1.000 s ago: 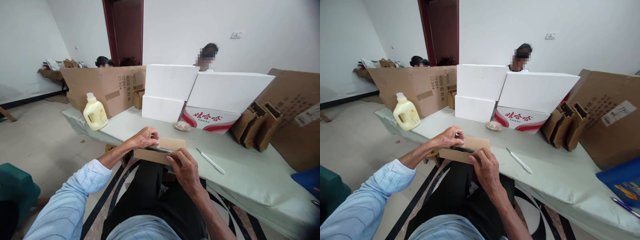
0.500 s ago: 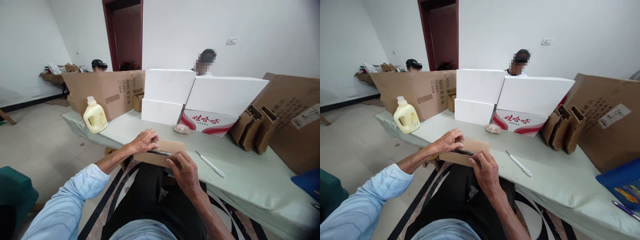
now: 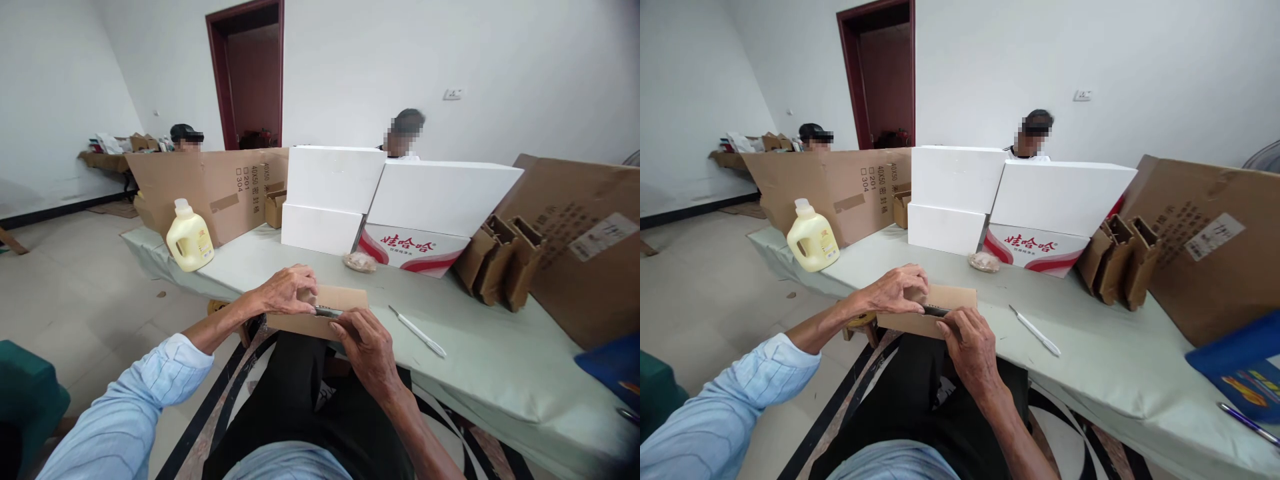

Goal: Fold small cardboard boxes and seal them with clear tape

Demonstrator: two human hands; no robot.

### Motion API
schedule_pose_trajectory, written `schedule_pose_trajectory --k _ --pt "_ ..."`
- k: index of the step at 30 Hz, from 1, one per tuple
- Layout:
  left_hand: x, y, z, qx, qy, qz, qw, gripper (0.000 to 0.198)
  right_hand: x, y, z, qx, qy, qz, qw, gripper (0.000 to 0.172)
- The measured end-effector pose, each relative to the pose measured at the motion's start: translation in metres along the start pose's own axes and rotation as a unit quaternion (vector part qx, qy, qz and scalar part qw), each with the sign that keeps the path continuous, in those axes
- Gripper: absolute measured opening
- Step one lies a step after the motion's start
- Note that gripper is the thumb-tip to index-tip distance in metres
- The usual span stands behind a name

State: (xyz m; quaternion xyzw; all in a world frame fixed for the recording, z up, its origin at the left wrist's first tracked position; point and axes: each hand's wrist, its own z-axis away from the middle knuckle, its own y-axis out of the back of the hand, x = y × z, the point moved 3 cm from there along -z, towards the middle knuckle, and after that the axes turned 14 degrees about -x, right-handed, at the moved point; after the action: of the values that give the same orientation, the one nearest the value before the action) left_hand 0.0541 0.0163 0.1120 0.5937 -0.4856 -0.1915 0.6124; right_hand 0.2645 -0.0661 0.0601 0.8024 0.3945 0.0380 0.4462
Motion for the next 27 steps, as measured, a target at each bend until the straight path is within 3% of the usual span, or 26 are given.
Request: schedule_pose_trajectory --k 3,6,11,16,22,27 --pt "0.003 -0.003 -0.001 -0.013 0.001 -0.060 0.998 0.009 0.000 -0.001 0.002 0.003 0.007 0.006 1.000 0.018" --pt "0.006 -0.007 -0.003 -0.018 -0.005 -0.094 0.995 0.016 0.004 -0.002 0.005 0.016 0.010 0.014 1.000 0.009" --pt "0.011 -0.014 -0.002 -0.020 0.001 -0.107 0.994 0.022 0.009 -0.006 0.009 0.014 0.015 0.061 0.998 0.032" --pt "0.014 -0.018 -0.001 -0.013 0.017 -0.117 0.993 0.020 0.010 -0.006 0.010 0.000 0.018 0.090 0.996 0.031" --pt "0.013 -0.016 -0.002 -0.009 0.009 -0.073 0.997 0.018 0.006 -0.003 0.008 -0.010 0.018 0.105 0.994 0.022" --pt "0.014 -0.005 -0.001 -0.015 -0.001 0.040 0.999 0.020 0.001 -0.003 0.011 -0.017 0.021 0.120 0.992 0.025"
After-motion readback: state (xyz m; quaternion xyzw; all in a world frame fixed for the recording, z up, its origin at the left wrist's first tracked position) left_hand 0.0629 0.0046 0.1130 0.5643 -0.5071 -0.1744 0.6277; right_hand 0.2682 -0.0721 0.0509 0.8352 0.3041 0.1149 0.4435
